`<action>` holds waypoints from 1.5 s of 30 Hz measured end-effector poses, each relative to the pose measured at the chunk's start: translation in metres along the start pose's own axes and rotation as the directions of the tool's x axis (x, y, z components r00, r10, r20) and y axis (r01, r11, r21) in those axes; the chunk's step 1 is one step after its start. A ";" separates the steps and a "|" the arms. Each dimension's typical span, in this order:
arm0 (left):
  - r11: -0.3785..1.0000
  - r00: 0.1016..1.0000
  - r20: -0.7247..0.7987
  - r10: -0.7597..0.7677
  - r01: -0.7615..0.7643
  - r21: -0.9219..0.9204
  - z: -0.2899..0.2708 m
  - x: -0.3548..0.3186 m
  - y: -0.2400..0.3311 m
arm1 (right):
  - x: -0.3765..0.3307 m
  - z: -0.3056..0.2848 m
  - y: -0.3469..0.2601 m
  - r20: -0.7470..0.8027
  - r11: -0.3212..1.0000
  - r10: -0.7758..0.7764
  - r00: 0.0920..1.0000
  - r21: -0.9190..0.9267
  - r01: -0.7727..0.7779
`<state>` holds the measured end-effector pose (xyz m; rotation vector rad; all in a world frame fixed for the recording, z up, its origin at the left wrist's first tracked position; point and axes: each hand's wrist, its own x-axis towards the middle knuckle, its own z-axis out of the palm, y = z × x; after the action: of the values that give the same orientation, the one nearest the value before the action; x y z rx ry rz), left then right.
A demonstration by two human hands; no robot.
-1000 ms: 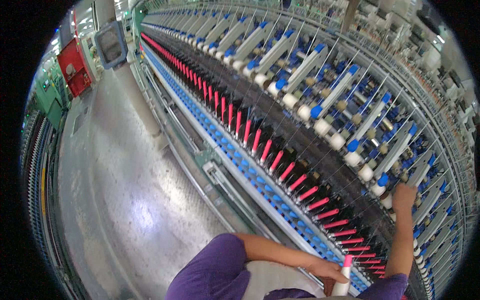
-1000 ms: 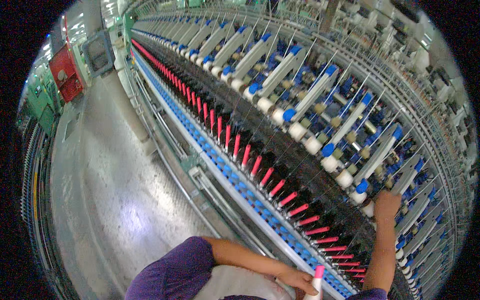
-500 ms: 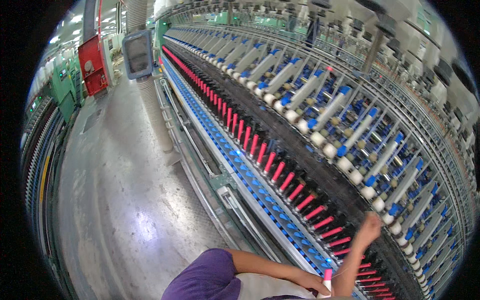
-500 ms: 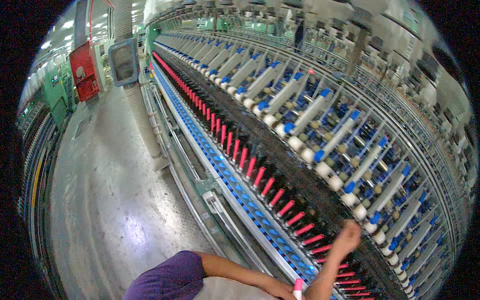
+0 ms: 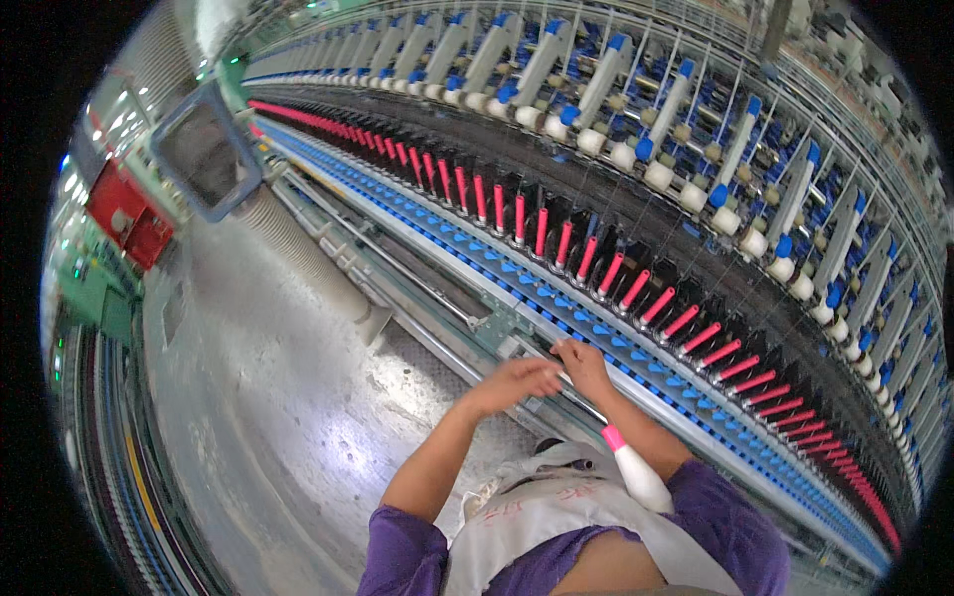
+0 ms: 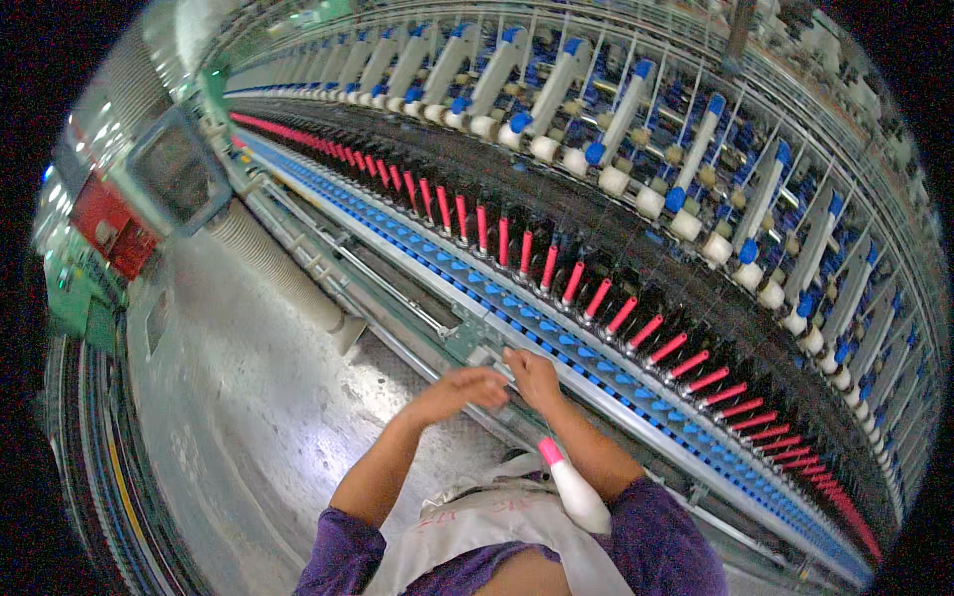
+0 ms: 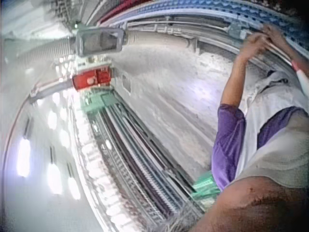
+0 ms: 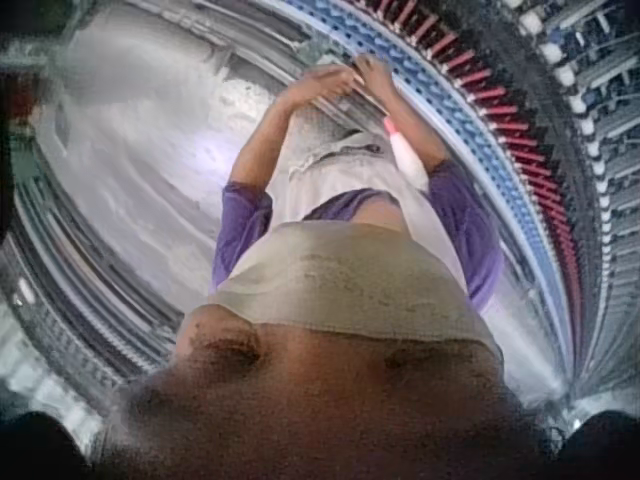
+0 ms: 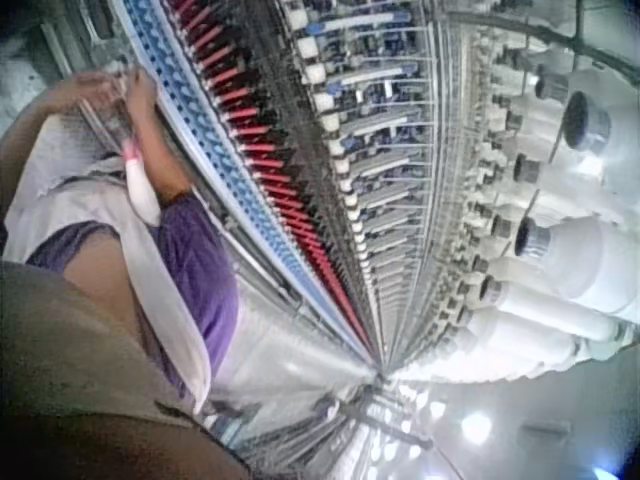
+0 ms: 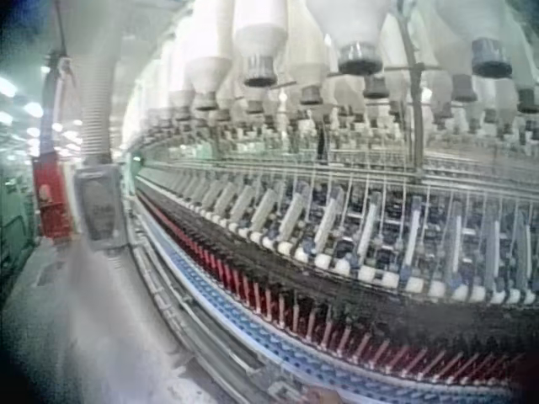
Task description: The person walks along a row of spinning machines and repeatedly threads yarn through guides and onto bobbins. They use both hands to guide the thread and occasionally carry a spare bobbin while moving between stations.
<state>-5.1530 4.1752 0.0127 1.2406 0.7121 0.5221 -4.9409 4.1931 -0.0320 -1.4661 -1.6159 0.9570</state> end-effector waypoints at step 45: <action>0.240 0.563 0.149 0.813 -0.557 0.795 -0.286 0.479 0.424 | 0.267 0.137 -0.019 -0.566 0.921 0.383 0.730 0.168 -0.352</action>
<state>-5.0282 4.8103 0.2800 2.4277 0.5978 1.2786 -5.0912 4.4518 -0.0656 -1.8600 -0.8507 0.6309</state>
